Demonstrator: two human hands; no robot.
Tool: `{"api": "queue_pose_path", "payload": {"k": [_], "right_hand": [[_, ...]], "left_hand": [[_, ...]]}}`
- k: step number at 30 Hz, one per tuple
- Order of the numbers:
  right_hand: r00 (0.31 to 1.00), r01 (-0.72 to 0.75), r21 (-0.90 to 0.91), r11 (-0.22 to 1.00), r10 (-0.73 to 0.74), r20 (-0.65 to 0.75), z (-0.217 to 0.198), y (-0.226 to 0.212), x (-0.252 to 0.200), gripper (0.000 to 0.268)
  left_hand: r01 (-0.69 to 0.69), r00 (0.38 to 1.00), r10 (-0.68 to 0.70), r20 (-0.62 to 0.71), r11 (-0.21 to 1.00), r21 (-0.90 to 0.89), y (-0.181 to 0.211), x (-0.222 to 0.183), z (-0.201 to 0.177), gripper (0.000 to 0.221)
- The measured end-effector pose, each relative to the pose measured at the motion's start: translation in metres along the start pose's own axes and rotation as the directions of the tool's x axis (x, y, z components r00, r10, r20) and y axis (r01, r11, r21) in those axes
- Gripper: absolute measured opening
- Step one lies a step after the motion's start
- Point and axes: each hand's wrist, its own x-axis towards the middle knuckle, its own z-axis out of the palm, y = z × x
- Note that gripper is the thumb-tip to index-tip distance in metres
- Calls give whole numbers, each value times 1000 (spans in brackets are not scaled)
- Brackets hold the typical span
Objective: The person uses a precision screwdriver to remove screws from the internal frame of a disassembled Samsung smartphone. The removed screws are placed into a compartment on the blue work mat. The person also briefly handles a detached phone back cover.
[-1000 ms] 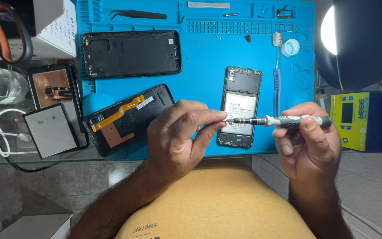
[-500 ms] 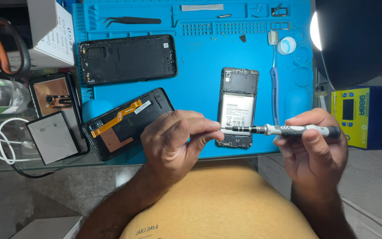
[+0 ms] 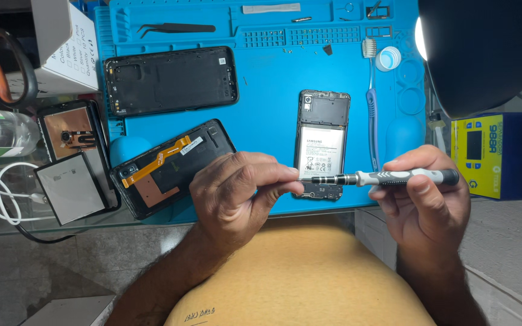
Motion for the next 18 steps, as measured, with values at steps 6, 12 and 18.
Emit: {"api": "queue_pose_path", "payload": {"k": [6,12,18], "right_hand": [[998,36,4,999,-36,53,-1,1,4,31],[1000,1,-5,1000,-1,-26,-1,0,2,36],[1000,28,-31,999,-28,0,1,0,5,35]], "left_hand": [[-2,1000,2,15,1000,23,0,0,0,15],[8,1000,-9,27,999,37,-1,1,1,14],[-2,1000,0,29,998,55,0,3,0,13]]}}
